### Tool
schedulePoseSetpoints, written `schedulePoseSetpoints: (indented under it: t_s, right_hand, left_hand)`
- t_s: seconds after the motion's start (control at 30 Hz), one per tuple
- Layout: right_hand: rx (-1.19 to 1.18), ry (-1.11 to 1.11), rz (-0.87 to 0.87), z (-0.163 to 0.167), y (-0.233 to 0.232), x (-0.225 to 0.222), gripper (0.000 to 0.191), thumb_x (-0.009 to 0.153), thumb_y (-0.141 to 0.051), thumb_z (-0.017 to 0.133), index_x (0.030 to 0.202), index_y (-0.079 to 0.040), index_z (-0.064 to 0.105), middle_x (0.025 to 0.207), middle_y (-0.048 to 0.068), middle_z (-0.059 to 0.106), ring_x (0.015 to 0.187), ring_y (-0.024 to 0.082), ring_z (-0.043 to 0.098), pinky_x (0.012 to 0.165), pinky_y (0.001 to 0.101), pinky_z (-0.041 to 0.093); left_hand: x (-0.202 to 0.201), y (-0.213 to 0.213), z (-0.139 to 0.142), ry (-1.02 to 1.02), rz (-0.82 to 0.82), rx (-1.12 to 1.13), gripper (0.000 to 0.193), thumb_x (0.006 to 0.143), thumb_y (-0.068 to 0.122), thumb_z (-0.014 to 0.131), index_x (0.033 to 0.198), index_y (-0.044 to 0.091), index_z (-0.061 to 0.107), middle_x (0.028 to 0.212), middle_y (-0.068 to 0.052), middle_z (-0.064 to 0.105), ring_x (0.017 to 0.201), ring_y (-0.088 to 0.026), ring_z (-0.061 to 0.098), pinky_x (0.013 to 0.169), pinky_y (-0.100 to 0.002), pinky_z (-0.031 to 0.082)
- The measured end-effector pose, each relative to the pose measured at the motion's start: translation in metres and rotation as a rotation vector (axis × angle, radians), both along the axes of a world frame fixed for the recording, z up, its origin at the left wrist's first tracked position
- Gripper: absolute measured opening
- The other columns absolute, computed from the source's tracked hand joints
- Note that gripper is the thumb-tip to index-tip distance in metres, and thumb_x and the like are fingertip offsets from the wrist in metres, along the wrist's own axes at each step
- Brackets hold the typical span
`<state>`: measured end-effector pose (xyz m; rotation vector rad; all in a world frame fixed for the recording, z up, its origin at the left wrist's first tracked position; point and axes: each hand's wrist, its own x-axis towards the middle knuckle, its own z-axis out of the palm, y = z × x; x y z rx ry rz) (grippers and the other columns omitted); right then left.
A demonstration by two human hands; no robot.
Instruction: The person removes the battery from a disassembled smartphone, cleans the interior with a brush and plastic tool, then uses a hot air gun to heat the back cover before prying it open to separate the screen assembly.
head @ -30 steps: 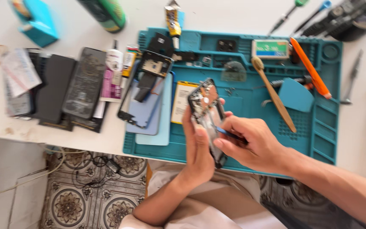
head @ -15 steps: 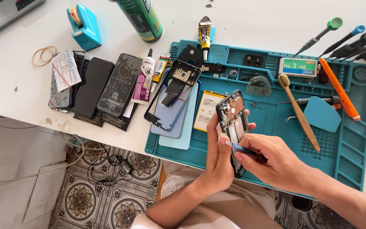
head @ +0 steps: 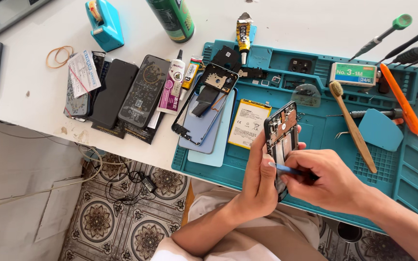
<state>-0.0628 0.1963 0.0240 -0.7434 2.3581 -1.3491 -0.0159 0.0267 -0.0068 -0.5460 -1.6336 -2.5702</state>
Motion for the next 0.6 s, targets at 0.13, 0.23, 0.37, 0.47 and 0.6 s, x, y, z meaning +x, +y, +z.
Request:
schedulePoseSetpoints:
  t_s: [0.13,0.23,0.37,0.47,0.6]
  right_hand:
    - [-0.017,-0.02,-0.003,-0.006,0.001,-0.004,0.022,0.074,-0.008,0.076,0.067,-0.002,0.056,0.053,0.004,0.049,0.044,0.012,0.044,0.042,0.0306,0.037]
    - [-0.069,-0.121,-0.014,-0.008,0.006,-0.003,0.021,0.076,-0.008,0.075,0.068,-0.002,0.056,0.053,0.001,0.048,0.046,0.007,0.042,0.039,0.029,0.035]
    - [-0.088,-0.213,-0.005,-0.007,0.019,-0.011,0.017,0.078,-0.008,0.074,0.072,-0.003,0.059,0.051,-0.001,0.046,0.044,0.004,0.042,0.039,0.027,0.034]
    - [-0.066,-0.136,-0.049,-0.004,0.021,-0.009,0.027,0.078,-0.009,0.077,0.068,-0.003,0.054,0.051,-0.002,0.045,0.045,0.003,0.04,0.041,0.0262,0.032]
    - [-0.12,-0.292,-0.13,0.002,0.018,-0.004,0.029,0.082,-0.005,0.078,0.069,-0.003,0.053,0.058,-0.002,0.048,0.052,0.001,0.04,0.042,0.0241,0.031]
  left_hand:
    - [-0.002,0.0,-0.002,-0.073,0.02,0.035,0.055,0.119,0.028,0.025,0.164,-0.002,0.016,0.157,-0.023,0.047,0.136,-0.03,0.058,0.119,-0.04,0.049]
    - [-0.002,0.001,-0.005,-0.084,0.103,-0.067,0.053,0.121,0.03,0.027,0.162,-0.004,0.023,0.152,-0.024,0.051,0.134,-0.029,0.058,0.12,-0.04,0.046]
    - [-0.003,0.001,-0.008,-0.166,0.039,0.054,0.054,0.122,0.033,0.028,0.161,-0.004,0.028,0.152,-0.025,0.052,0.134,-0.028,0.057,0.119,-0.041,0.046]
    - [-0.003,0.003,-0.005,-0.192,0.001,0.179,0.057,0.118,0.038,0.028,0.16,-0.001,0.025,0.155,-0.023,0.05,0.138,-0.029,0.057,0.119,-0.042,0.048]
    - [-0.004,0.004,0.0,-0.206,0.053,0.155,0.058,0.119,0.041,0.029,0.161,0.002,0.023,0.154,-0.025,0.051,0.139,-0.032,0.057,0.121,-0.044,0.046]
